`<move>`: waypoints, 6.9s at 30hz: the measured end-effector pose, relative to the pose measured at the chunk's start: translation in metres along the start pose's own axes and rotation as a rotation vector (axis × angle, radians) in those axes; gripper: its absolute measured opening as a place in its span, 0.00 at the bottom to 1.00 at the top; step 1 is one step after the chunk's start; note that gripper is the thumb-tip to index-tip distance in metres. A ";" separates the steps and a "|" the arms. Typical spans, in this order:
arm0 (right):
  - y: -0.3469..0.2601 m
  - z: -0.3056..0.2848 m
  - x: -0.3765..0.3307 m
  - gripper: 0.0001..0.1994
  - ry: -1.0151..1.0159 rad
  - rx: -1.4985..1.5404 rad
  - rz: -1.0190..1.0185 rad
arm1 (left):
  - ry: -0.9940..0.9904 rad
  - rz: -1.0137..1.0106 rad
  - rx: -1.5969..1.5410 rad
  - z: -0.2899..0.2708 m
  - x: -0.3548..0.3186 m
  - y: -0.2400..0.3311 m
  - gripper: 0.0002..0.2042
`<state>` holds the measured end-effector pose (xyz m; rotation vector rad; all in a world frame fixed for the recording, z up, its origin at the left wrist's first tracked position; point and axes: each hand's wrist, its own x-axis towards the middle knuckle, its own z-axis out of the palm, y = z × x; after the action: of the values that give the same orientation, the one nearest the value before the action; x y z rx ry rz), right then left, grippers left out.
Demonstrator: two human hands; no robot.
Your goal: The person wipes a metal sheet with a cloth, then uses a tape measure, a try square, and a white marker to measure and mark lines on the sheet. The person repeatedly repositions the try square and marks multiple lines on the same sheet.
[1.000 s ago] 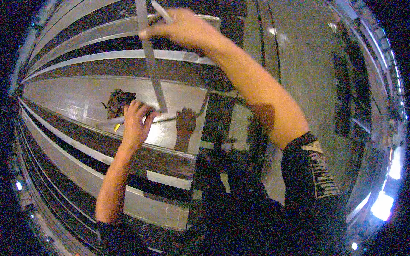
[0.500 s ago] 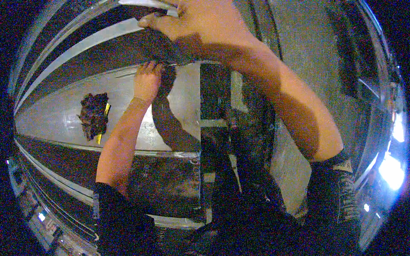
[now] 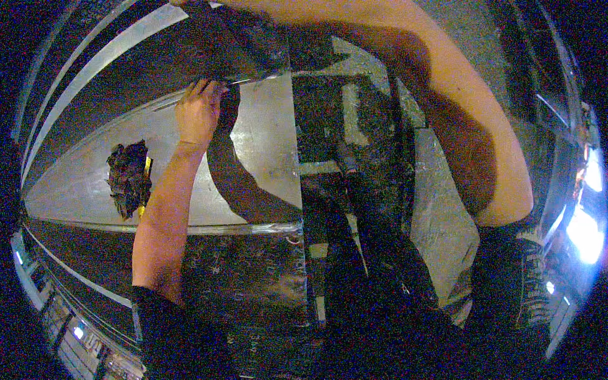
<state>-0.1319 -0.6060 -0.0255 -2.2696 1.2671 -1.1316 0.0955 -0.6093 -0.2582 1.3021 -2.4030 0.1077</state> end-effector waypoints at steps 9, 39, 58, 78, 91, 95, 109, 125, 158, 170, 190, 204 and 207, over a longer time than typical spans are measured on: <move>0.004 -0.013 0.011 0.07 -0.162 0.267 0.170 | -0.104 -0.002 0.079 -0.006 0.008 0.005 0.03; -0.017 -0.030 0.024 0.08 -0.003 0.311 0.064 | -0.223 0.179 0.153 -0.013 0.013 -0.004 0.05; -0.013 -0.029 0.018 0.09 0.029 0.255 0.038 | -0.257 0.176 0.125 -0.014 0.015 -0.005 0.06; -0.023 -0.029 0.019 0.08 0.036 0.160 0.122 | -0.301 0.154 0.117 -0.017 0.016 -0.007 0.07; -0.034 -0.028 0.006 0.19 0.062 0.042 0.269 | -0.285 0.149 0.116 -0.016 0.017 -0.005 0.07; 0.000 -0.014 -0.037 0.20 0.099 0.093 0.464 | -0.293 0.104 0.121 -0.022 0.015 -0.007 0.05; 0.031 0.111 -0.193 0.10 -0.350 -0.187 0.737 | -0.247 0.139 0.100 -0.015 0.015 -0.006 0.04; 0.029 0.135 -0.125 0.14 -0.458 -0.431 0.746 | -0.227 0.126 0.111 -0.014 0.015 -0.004 0.05; -0.028 0.093 -0.074 0.13 -0.404 -0.588 0.749 | -0.271 0.088 0.082 -0.016 0.017 0.000 0.06; -0.055 0.072 -0.064 0.09 -0.283 -0.614 0.671 | -0.264 0.089 0.094 -0.016 0.016 -0.001 0.04; -0.100 0.022 -0.036 0.09 -0.021 -0.642 0.582 | -0.333 0.049 0.038 -0.022 0.017 0.002 0.04; 0.022 -0.012 -0.233 0.15 -0.542 -0.683 0.878 | -0.461 -0.002 -0.107 -0.159 0.010 -0.035 0.10; 0.090 -0.010 -0.373 0.14 -0.808 -0.704 0.852 | -0.458 -0.151 -0.222 -0.224 0.009 -0.029 0.08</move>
<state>-0.3029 -0.3503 -0.2548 -1.7959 2.0467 0.5462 0.1847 -0.5752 -0.0533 1.5214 -2.5677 -0.5405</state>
